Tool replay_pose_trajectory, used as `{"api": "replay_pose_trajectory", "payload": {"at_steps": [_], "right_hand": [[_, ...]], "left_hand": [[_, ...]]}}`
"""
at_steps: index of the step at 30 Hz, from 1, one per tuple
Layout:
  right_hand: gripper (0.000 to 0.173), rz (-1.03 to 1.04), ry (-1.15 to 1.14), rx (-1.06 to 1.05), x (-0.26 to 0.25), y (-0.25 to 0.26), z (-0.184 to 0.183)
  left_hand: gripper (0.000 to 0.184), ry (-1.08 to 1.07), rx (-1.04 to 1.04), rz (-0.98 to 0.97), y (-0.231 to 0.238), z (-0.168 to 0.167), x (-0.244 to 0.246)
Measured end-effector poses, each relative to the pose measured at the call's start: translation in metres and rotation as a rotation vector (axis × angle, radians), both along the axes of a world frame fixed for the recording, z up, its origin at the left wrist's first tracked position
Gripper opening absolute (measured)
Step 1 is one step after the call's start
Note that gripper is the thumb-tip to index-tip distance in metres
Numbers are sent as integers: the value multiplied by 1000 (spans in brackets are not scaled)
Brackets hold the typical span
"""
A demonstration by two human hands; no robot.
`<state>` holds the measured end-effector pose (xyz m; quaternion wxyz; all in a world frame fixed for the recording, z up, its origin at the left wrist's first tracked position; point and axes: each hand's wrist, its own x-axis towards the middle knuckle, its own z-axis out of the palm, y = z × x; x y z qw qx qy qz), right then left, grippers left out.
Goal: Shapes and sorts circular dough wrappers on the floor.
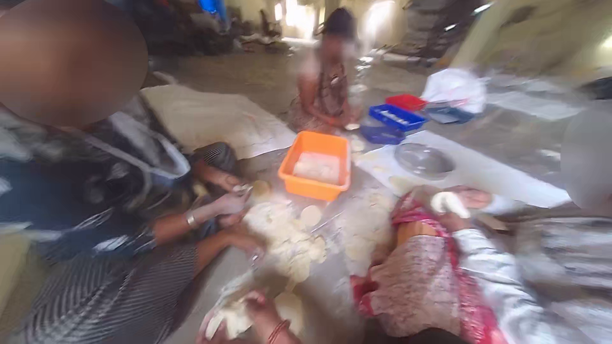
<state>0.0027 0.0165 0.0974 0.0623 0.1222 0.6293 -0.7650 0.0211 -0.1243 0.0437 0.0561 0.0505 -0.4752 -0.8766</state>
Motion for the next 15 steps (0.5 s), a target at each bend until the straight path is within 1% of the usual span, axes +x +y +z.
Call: {"api": "replay_pose_trajectory", "payload": {"at_steps": [1, 3, 6, 8, 9, 10, 12, 13, 14, 15], "right_hand": [[25, 10, -40, -7, 0, 3, 2], [28, -6, -117, -55, -1, 7, 2], [33, -48, -149, -161, 2, 11, -9], [39, -38, -164, -211, 4, 13, -13], [41, -30, -161, -219, 5, 12, -13], [43, -23, -154, -215, 6, 12, -13], [45, 2, -124, -199, 7, 14, -8], [45, 9, -111, -204, 7, 15, -4], [44, 16, -96, -217, 7, 15, 0], [44, 25, -79, -234, 7, 16, 3]], "left_hand": [[55, -104, -24, 47, 5, 18, 2], [52, -215, 0, 135, 11, 37, 0], [45, -225, 44, 174, 13, 38, -3], [42, -228, -1, 180, 11, 34, -4], [41, -233, -76, 188, 9, 32, -4], [41, -234, -205, 194, 7, 31, -4], [40, -207, -596, 176, 1, 27, -2], [37, -200, -751, 143, -2, 28, -1], [32, -201, -838, 126, -2, 29, -1], [29, -240, -860, 114, 2, 34, -1]]}}
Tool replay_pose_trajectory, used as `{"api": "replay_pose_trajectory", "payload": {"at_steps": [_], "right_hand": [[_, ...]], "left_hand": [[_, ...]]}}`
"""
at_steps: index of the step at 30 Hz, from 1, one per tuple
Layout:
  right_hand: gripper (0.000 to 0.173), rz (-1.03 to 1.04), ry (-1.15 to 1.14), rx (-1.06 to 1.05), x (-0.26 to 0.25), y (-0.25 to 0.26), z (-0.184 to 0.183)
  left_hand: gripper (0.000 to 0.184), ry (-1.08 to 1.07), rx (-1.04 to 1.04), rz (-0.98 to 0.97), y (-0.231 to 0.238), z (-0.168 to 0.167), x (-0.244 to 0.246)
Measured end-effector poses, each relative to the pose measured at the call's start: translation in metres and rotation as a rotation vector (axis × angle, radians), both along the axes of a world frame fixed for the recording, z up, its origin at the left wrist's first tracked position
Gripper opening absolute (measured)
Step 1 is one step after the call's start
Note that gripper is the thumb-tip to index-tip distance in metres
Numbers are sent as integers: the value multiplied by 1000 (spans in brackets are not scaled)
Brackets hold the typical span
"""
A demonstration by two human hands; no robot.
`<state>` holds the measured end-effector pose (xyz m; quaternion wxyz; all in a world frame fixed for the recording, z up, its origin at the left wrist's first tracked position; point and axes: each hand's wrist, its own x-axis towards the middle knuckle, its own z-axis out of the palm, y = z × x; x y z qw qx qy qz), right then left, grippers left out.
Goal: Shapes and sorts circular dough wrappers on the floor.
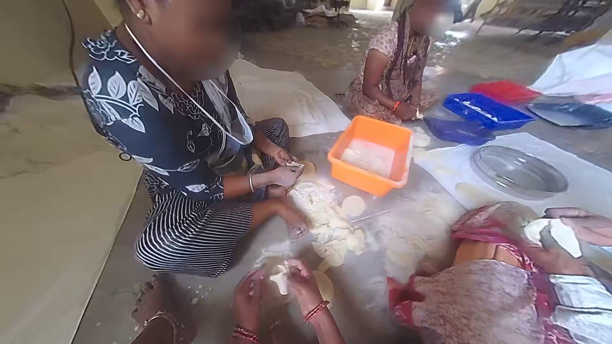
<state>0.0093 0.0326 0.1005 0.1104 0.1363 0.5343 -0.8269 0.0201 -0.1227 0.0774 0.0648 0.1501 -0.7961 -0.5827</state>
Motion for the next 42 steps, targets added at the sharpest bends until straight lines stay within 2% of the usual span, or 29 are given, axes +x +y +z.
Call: {"api": "replay_pose_trajectory", "payload": {"at_steps": [1, 3, 5, 7, 10, 13, 17, 20, 24, 26, 28, 31, 34, 38, 42], "right_hand": [[44, 10, 13, -16, 0, 1, 3], [47, 30, 41, -17, 1, 1, 5], [48, 35, 87, 59, 0, 1, 4], [42, 17, 125, 277, -2, 3, 1], [36, 10, 108, 559, -1, 9, -1], [31, 50, 64, 588, -1, 15, -1], [33, 176, 73, 491, 4, 19, 2], [32, 161, 87, 375, 6, 17, -1], [28, 186, 123, 395, 4, 15, -5], [26, 169, 109, 352, 4, 15, -4], [24, 74, 56, 223, 5, 14, -4], [23, -70, -81, -32, 5, 15, 1], [24, -122, -162, -183, 5, 19, 2], [22, -147, -261, -249, 4, 19, 4], [23, -118, -263, -190, 6, 18, 6]], "left_hand": [[35, -75, 29, 1, 6, 7, 0], [51, -246, 237, -70, 16, 20, 0], [40, -254, 498, -102, 25, 16, 2], [20, -168, 668, -42, 33, 13, 2], [11, -34, 618, 32, 39, 12, 1], [11, 78, 563, 28, 40, 12, 0], [15, 73, 576, 21, 37, 15, 1], [18, 60, 561, 14, 31, 14, 0], [15, 35, 613, -42, 27, 14, 2], [25, -23, 638, -124, 26, 14, 4], [34, -66, 653, -162, 27, 16, 5], [28, -66, 736, -135, 27, 14, 6], [28, -43, 814, -125, 26, 14, 4], [27, -52, 840, -110, 23, 14, 4], [18, -77, 822, -87, 24, 16, 4]]}}
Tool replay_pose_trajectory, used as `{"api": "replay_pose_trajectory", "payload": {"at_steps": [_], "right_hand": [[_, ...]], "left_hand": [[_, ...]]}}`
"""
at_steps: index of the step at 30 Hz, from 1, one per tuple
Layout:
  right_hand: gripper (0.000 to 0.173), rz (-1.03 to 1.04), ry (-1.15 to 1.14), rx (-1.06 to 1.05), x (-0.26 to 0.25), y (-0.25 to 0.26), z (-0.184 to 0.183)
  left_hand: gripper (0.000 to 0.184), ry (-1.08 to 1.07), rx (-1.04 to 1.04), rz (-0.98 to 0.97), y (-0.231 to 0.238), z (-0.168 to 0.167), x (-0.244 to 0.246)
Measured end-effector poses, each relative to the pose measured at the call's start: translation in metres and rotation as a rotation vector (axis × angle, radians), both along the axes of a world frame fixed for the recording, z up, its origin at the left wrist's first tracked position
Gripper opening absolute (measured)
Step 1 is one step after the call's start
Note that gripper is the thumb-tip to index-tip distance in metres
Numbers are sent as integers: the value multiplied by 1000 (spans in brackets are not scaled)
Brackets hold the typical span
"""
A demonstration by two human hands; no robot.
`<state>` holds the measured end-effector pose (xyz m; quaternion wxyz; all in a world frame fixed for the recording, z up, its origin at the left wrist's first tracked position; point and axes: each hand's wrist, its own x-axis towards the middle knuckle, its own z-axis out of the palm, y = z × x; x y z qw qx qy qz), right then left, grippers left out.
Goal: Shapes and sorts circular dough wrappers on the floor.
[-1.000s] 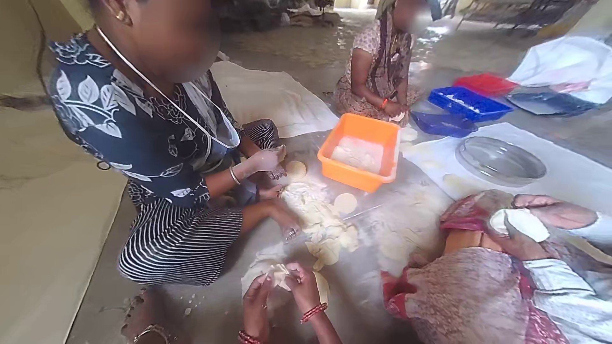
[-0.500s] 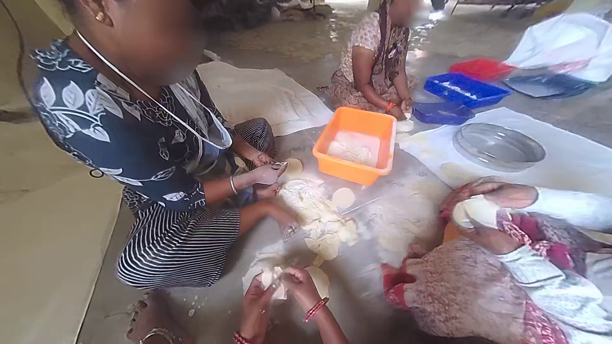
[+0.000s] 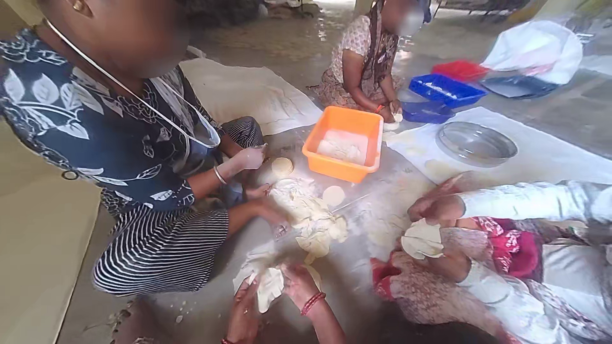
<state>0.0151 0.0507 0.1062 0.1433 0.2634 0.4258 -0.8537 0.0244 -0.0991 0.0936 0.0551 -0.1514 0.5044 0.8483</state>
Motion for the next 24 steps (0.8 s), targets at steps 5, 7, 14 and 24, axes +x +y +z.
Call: {"api": "replay_pose_trajectory", "payload": {"at_steps": [5, 7, 14, 24], "right_hand": [[36, 175, 23, 112, 3, 1, 1], [34, 145, -34, 140, 3, 2, 1], [10, -61, -24, 50, 6, 13, 5], [11, -29, 117, 31, 9, 14, 6]], "left_hand": [[22, -29, -11, -59, 1, 3, 1], [22, -28, -40, -36, 1, 4, 0], [20, -40, -128, 17, -5, -5, -2], [22, -5, -255, -101, -2, 3, 2]]}}
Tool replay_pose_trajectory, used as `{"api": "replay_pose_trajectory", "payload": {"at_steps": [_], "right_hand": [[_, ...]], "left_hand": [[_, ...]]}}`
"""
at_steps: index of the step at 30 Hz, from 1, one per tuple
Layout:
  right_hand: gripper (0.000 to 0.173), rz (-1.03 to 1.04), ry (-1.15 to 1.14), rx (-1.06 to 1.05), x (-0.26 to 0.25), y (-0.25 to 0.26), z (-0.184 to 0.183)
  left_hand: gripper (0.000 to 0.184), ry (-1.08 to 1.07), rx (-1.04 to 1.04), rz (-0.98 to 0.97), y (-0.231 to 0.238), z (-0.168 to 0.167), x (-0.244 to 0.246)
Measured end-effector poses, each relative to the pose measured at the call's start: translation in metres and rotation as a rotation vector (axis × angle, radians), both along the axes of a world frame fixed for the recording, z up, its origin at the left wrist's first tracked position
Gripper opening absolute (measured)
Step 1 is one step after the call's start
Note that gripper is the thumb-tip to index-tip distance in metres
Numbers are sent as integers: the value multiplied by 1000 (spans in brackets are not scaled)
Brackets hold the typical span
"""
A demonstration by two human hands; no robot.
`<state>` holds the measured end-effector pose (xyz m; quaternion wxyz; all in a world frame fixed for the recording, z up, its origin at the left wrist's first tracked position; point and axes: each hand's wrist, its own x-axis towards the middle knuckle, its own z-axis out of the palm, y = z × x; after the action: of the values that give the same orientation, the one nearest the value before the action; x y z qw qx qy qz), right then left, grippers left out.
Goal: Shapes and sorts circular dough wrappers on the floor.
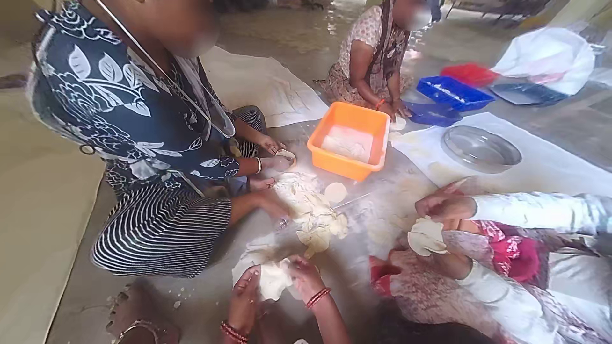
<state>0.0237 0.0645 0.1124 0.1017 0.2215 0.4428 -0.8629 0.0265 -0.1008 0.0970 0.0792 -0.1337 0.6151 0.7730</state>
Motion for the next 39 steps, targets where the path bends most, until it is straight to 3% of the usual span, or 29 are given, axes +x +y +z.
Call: {"api": "replay_pose_trajectory", "payload": {"at_steps": [2, 3, 8, 10, 13, 15, 17, 23, 27, 29, 31, 36, 39], "right_hand": [[8, -68, -13, -65, -1, 8, 2], [8, -81, -12, 5, -2, 13, 6], [21, 105, 159, 1008, -7, 51, 29], [21, 207, 242, 1216, -5, 54, 34], [26, 591, 214, 1368, 7, 45, 29], [28, 878, 88, 1423, 16, 38, 10], [31, 1004, -5, 1455, 25, 34, -11], [30, 969, -28, 1492, 26, 31, -18], [39, 1071, -65, 1470, 26, 28, -7], [36, 950, -48, 1494, 26, 26, 2], [32, 823, -33, 1478, 23, 23, 1], [43, 950, -121, 1432, 15, 20, -12], [40, 860, 13, 1357, 9, -4, 3]], "left_hand": [[20, -27, -13, -17, -2, 0, 0], [21, -53, -13, -36, -4, 1, -1], [29, -158, -56, 26, -7, -3, -2], [29, -169, -47, 77, -7, -3, -4], [29, -203, -30, 108, -7, 0, -5], [29, -232, -28, 104, -6, 1, -4], [29, -248, -23, 108, -7, 1, -5], [28, -263, 7, 125, -9, 1, -5], [30, -258, 8, 113, -10, 4, -5], [29, -247, 13, 131, -12, 3, -5], [29, -226, 32, 187, -15, 2, -5], [36, -199, 127, 433, -29, -1, -10], [41, -218, 149, 571, -34, -1, -5]]}}
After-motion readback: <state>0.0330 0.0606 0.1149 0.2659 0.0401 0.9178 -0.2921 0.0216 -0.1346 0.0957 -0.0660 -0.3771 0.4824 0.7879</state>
